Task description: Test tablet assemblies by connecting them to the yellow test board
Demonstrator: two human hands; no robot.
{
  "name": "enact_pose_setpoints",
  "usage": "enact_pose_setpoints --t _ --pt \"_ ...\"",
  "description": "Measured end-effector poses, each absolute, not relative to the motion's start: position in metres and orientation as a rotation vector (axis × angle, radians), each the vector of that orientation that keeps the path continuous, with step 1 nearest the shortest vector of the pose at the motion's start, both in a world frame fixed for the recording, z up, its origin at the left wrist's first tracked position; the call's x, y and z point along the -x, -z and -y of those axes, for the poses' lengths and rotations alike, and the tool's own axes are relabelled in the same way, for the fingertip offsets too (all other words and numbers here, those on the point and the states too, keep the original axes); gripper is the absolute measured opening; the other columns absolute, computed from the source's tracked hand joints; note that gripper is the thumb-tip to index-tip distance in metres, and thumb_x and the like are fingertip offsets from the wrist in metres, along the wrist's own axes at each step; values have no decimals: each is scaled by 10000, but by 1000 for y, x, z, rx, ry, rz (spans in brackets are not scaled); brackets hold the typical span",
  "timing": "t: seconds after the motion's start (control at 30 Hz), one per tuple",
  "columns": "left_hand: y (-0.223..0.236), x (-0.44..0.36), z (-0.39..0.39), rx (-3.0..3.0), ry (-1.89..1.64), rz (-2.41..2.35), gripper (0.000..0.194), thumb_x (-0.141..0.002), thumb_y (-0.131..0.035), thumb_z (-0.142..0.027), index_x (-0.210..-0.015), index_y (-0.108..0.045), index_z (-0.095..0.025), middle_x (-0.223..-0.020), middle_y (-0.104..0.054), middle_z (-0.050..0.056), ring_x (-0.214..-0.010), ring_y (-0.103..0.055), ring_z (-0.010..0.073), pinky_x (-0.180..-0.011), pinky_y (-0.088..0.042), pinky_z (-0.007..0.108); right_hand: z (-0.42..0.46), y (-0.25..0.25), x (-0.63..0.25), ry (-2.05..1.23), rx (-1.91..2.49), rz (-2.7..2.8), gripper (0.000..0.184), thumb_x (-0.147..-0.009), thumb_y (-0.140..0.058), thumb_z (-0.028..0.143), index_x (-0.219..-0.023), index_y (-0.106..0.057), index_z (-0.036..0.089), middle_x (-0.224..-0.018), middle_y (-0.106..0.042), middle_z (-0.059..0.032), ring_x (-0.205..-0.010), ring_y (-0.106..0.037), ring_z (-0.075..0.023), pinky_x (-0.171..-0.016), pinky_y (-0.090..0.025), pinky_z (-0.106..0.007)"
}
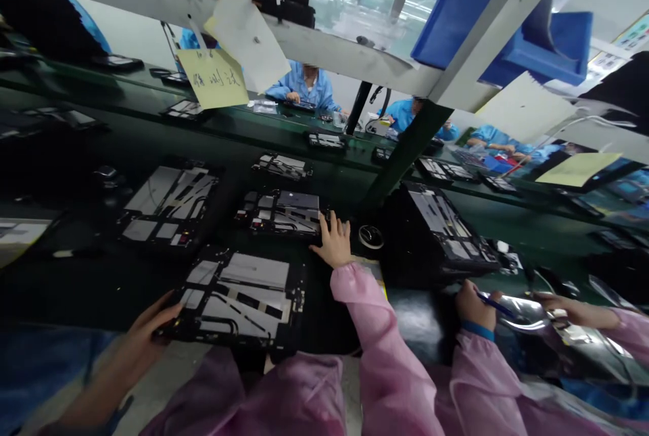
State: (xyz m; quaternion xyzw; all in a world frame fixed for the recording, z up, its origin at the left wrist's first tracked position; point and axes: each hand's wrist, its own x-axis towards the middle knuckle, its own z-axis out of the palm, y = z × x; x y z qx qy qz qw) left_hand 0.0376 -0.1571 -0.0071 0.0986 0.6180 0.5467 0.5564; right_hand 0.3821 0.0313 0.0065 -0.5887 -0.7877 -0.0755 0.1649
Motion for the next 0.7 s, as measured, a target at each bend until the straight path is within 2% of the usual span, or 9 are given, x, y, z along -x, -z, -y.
enact_pose_setpoints --t 0.1,0.27,0.43,0.6,0.7 --pt "10 -39 159 -113 -1243 -1411 447 -689 -731 -186 -1122 -627 -231 -1086 -713 53 -1035 -666 230 -726 -561 257 -51 -1 -374 366 1612 2452 819 -720 -724 337 -1446 -384 167 -1529 -300 -209 -1254 -469 -354 -1106 -224 -551" --pt "21 -39 156 -92 -1218 -1389 540 -708 -748 -221 -1220 -576 -242 -1258 -643 66 -1149 -614 240 -806 -554 278 -59 1 -365 491 1602 2391 668 -767 -636 275 -1406 -465 182 -1489 -402 -150 -1183 -479 -361 -975 -388 -482" --pt "28 -38 150 -146 -1203 -1342 569 -712 -758 -296 -1242 -555 -255 -1303 -615 60 -1230 -555 241 -815 -548 264 -70 -10 -339 495 1644 2303 563 -805 -599 260 -1354 -522 166 -1462 -426 -179 -1097 -518 -346 -884 -445 -448" --pt "27 -46 139 -253 -1174 -1347 521 -753 -697 -360 -1241 -565 -237 -1290 -621 82 -1234 -550 273 -911 -527 341 -75 -22 -309 412 1652 2453 558 -861 -587 313 -1393 -480 186 -1449 -446 -170 -1162 -487 -377 -873 -450 -476" --pt "24 -46 136 -625 -1122 -1556 561 -805 -614 -430 -1321 -519 -232 -1382 -549 85 -1309 -475 285 -1057 -425 415 -48 -35 -309 336 1577 2487 512 -894 -569 402 -1345 -526 162 -1438 -447 -191 -1249 -428 -394 -946 -407 -522"
